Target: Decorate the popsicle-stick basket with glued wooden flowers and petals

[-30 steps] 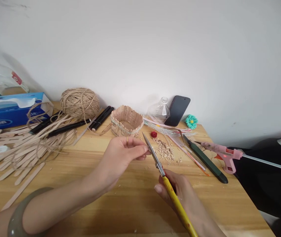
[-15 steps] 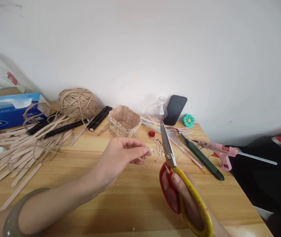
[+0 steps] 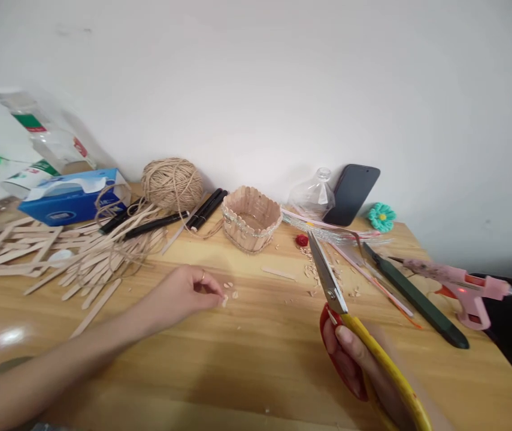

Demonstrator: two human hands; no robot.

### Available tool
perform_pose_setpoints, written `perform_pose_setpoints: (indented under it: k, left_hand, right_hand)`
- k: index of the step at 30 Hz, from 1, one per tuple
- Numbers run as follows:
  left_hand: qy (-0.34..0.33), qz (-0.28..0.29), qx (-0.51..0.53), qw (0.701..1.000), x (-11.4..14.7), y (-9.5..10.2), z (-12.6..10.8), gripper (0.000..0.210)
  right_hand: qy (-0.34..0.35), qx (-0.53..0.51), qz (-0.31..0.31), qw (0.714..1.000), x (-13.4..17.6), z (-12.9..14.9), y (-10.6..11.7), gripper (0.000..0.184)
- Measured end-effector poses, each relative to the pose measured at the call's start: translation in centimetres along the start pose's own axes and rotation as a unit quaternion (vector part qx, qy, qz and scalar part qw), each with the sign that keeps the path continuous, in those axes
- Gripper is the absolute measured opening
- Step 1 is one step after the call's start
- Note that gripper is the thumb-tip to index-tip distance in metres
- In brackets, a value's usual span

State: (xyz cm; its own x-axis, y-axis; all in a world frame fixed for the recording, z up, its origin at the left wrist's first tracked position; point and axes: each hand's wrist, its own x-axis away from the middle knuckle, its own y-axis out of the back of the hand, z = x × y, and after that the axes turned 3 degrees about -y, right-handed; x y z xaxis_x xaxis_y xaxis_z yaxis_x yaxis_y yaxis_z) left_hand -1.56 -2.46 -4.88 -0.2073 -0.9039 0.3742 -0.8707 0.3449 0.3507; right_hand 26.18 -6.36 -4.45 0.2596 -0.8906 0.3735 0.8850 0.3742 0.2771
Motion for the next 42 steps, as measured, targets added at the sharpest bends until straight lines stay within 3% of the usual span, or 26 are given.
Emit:
perform_pose_setpoints:
  k: [3, 7, 13, 18, 22, 29, 33, 36, 42]
  left_hand:
    - [0.002, -0.017, -0.079, 0.997, 0.1, 0.7, 2.2, 0.013]
    - [-0.038, -0.04, -0.158, 0.986, 0.3, 1.0, 3.3, 0.014]
    - [-0.103, -0.046, -0.138, 0.984, 0.7, 1.9, 3.5, 0.011]
    - [-0.209, 0.004, -0.208, 0.956, 0.6, 1.9, 2.6, 0.012]
    - [-0.248, 0.029, -0.264, 0.932, 0.2, 1.7, 2.4, 0.011]
    - [-0.23, 0.044, -0.259, 0.937, 0.1, 1.3, 2.4, 0.014]
    - [-0.177, 0.036, -0.207, 0.962, 0.1, 1.3, 2.5, 0.009]
    - [-0.136, 0.022, -0.177, 0.974, 0.3, 1.8, 2.5, 0.008]
    - [-0.141, -0.018, -0.198, 0.97, 0.6, 3.2, 1.5, 0.014]
  right_hand:
    - [0.013, 0.017, 0.002, 1.0, -0.7, -0.5, -0.1, 0.052]
    - [0.033, 0.041, -0.004, 0.999, -1.4, -0.6, -0.2, 0.052]
    - [0.014, 0.044, -0.014, 0.999, -1.8, 0.3, -0.2, 0.052]
    - [0.027, 0.045, -0.053, 0.997, -2.1, 1.3, -0.4, 0.047]
    - [0.034, 0.068, -0.042, 0.996, -2.2, 1.2, -0.3, 0.053]
    - [0.028, 0.066, -0.023, 0.997, -2.3, 0.2, -0.1, 0.054]
    - [0.034, 0.059, -0.027, 0.997, -2.2, -0.1, -0.1, 0.053]
    - [0.032, 0.055, -0.032, 0.997, -2.0, 0.1, -0.1, 0.053]
    - [0.035, 0.052, -0.044, 0.997, -1.8, 0.3, 0.7, 0.051]
